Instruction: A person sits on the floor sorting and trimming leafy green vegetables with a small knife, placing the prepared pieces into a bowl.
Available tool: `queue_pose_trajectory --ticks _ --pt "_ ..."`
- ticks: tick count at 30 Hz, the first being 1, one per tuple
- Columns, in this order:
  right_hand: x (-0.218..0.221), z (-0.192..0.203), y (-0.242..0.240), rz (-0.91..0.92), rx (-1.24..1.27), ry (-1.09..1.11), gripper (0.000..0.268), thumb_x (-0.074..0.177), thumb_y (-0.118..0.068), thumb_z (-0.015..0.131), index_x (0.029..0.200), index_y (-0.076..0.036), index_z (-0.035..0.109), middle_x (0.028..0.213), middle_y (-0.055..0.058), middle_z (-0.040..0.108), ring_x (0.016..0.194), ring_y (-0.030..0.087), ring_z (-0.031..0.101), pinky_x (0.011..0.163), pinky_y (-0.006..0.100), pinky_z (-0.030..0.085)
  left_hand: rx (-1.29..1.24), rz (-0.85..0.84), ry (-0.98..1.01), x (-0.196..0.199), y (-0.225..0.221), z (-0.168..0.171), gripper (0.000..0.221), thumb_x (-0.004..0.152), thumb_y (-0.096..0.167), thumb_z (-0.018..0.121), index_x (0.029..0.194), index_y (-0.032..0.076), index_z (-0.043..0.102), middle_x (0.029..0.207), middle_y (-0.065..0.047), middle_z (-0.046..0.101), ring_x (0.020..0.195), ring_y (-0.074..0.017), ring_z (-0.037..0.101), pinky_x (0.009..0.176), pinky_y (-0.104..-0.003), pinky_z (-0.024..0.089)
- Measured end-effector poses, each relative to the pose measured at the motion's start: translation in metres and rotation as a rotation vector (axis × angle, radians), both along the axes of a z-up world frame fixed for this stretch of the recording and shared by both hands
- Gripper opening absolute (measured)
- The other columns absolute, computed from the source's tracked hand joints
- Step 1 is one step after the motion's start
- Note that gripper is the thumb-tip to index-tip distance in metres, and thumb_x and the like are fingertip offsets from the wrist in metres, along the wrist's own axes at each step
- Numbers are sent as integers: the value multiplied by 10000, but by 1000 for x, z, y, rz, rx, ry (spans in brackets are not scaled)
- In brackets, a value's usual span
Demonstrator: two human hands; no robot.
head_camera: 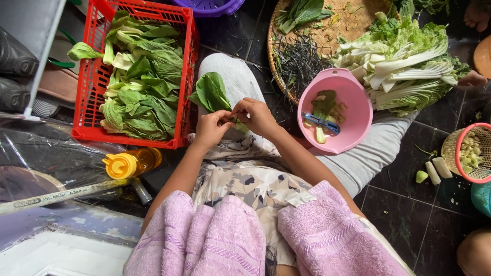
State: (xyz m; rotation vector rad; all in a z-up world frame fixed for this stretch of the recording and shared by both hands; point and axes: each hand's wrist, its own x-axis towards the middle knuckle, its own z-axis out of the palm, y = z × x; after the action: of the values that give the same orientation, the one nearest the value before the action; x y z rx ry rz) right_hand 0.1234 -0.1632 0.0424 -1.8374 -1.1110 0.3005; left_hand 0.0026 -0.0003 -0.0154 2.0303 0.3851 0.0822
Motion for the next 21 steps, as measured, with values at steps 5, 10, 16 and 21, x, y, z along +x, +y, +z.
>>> queue_pose_trajectory --ticks 5,10,16,21 --pt "0 -9 -1 -120 243 -9 100 921 -140 743 1012 -116 713 887 48 660 776 213 654 703 317 543 -109 91 17 3 -3 -9 100 790 251 849 856 245 773 682 95 719 539 -41 568 531 -186 441" --pt "-12 10 -13 -5 396 -266 181 935 -259 751 1053 -127 788 1017 55 729 808 227 673 724 322 555 -183 100 5 6 -1 -20 106 788 268 850 811 244 749 667 106 705 557 -10 511 539 -158 405" --pt "-9 24 -8 163 162 -445 91 1028 -93 601 976 -98 676 945 68 713 769 293 712 674 354 585 -223 38 57 12 8 -28 131 771 193 840 850 229 742 695 100 728 565 11 540 555 -125 428" --pt "-2 10 -10 156 77 -438 94 987 -137 678 934 -97 610 802 53 598 749 284 653 655 370 561 -354 3 29 8 6 -3 88 877 130 780 940 179 742 747 53 756 638 8 588 611 -137 474"
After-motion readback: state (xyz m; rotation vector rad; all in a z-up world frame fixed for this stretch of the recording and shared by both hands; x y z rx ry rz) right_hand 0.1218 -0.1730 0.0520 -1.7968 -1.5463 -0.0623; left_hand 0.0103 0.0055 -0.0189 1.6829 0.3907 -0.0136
